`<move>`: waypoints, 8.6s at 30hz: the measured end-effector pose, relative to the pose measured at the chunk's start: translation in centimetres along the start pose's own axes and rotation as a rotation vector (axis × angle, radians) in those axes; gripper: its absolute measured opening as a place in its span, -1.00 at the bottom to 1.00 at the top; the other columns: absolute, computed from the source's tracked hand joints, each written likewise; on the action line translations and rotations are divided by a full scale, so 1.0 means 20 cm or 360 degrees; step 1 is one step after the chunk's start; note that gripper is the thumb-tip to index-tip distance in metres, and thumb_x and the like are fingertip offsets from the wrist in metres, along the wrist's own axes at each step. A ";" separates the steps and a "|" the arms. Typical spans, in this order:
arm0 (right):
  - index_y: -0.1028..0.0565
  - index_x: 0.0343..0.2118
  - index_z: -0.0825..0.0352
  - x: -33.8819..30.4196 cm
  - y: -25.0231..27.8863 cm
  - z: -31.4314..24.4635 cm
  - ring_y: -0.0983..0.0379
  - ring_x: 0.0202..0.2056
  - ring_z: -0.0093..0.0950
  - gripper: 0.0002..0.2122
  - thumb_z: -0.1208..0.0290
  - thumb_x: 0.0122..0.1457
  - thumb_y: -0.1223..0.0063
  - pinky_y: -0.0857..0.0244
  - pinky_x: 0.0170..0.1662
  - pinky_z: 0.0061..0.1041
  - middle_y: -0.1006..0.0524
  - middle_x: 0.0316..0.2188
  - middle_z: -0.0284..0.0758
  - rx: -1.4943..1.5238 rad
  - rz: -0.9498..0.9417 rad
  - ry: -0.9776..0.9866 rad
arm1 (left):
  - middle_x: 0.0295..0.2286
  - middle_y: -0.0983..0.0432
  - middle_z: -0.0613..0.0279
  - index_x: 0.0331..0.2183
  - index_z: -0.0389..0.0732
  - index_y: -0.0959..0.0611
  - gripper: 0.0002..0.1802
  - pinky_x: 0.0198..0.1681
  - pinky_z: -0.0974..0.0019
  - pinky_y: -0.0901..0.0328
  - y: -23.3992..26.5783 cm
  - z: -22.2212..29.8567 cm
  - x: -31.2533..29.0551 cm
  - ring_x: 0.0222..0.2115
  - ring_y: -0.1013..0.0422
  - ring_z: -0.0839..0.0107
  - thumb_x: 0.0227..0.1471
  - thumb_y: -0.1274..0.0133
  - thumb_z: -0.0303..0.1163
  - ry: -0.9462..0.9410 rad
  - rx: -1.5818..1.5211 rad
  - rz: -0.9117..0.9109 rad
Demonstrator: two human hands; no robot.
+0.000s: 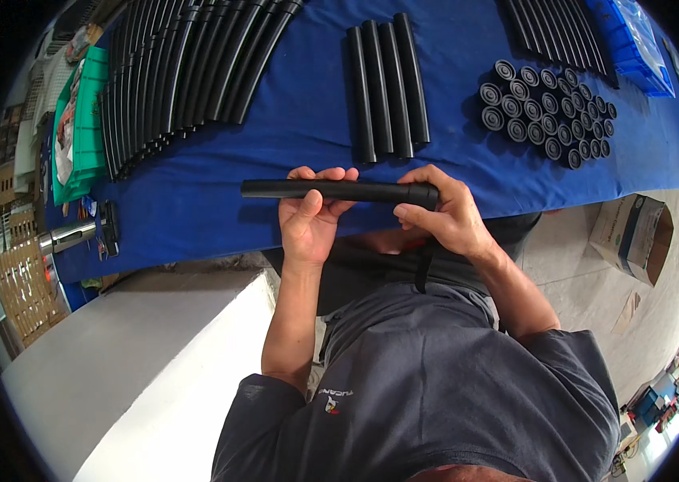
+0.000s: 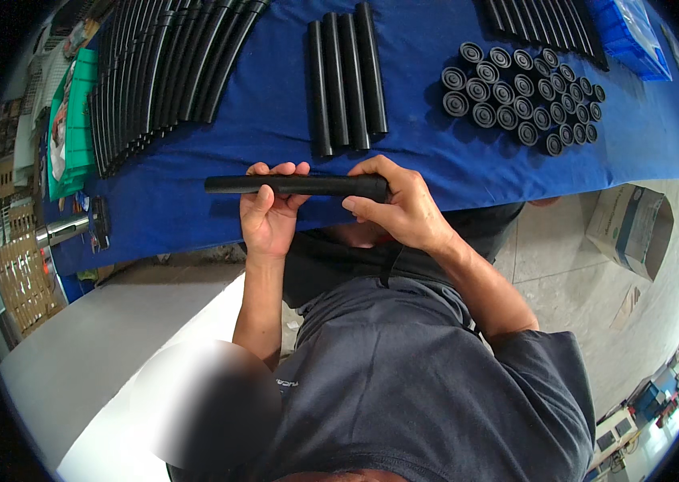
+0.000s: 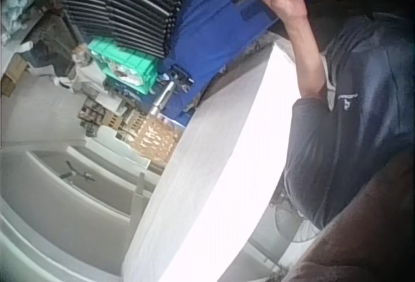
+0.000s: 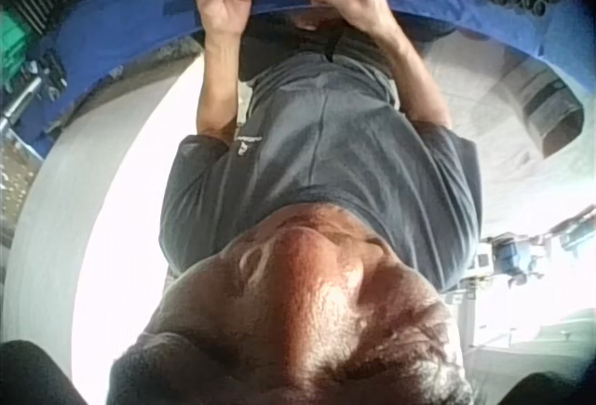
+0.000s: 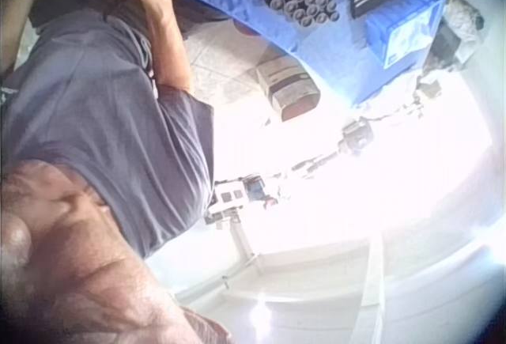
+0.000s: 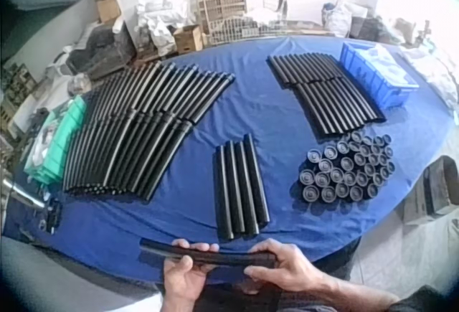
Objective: Manually fitting a plastic cap onto the end of a black plastic tube as part of an assembly process.
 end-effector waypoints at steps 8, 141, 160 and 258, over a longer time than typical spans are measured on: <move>-0.45 -0.09 0.40 0.00 -0.02 -0.02 -0.48 -0.49 -0.73 -0.67 0.45 0.13 -0.29 -0.32 -0.47 -0.72 -0.54 -0.52 -0.41 0.0198 0.0067 -0.0062 | -0.07 -0.52 -0.14 -0.06 -0.16 -0.47 -0.69 0.02 -0.07 -0.49 0.01 0.00 0.01 0.07 -0.41 -0.08 0.16 -0.11 -0.50 0.0018 0.0014 -0.0073; -0.44 -0.09 0.40 -0.05 -0.07 -0.17 -0.53 -0.36 -0.13 -0.62 0.46 0.03 -0.32 -0.45 -0.30 -0.26 -0.53 -0.32 -0.11 -0.0810 0.0085 0.0874 | -0.04 -0.47 -0.27 -0.02 -0.23 -0.43 -0.63 0.04 -0.14 -0.46 0.02 -0.01 0.02 0.06 -0.40 -0.16 0.15 -0.14 -0.46 0.0245 -0.0103 -0.0042; -0.43 -0.10 0.41 -0.05 -0.07 -0.17 -0.50 -0.34 -0.10 -0.63 0.42 0.06 -0.27 -0.42 -0.30 -0.23 -0.48 -0.36 -0.11 -0.0693 0.0194 0.0896 | -0.04 -0.48 -0.27 -0.01 -0.25 -0.42 -0.64 0.10 -0.15 -0.41 0.03 -0.01 0.02 0.08 -0.39 -0.14 0.18 -0.11 -0.45 0.0235 -0.0129 -0.0061; -0.47 -0.18 0.41 -0.03 -0.02 -0.20 -0.51 -0.35 -0.20 -0.71 0.49 0.05 -0.28 -0.37 -0.27 -0.39 -0.53 -0.36 -0.14 -0.0610 0.0248 0.0876 | 0.01 -0.48 -0.11 -0.02 -0.19 -0.49 -0.68 0.17 -0.12 -0.35 0.04 -0.01 0.03 0.13 -0.35 -0.06 0.19 -0.10 -0.43 0.0225 -0.0092 -0.0084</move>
Point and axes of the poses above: each hand's wrist, its own x-axis towards the middle knuckle, its own y-axis out of the back of the hand, z = x × y, the point moved 6 cm from there along x, towards the middle knuckle
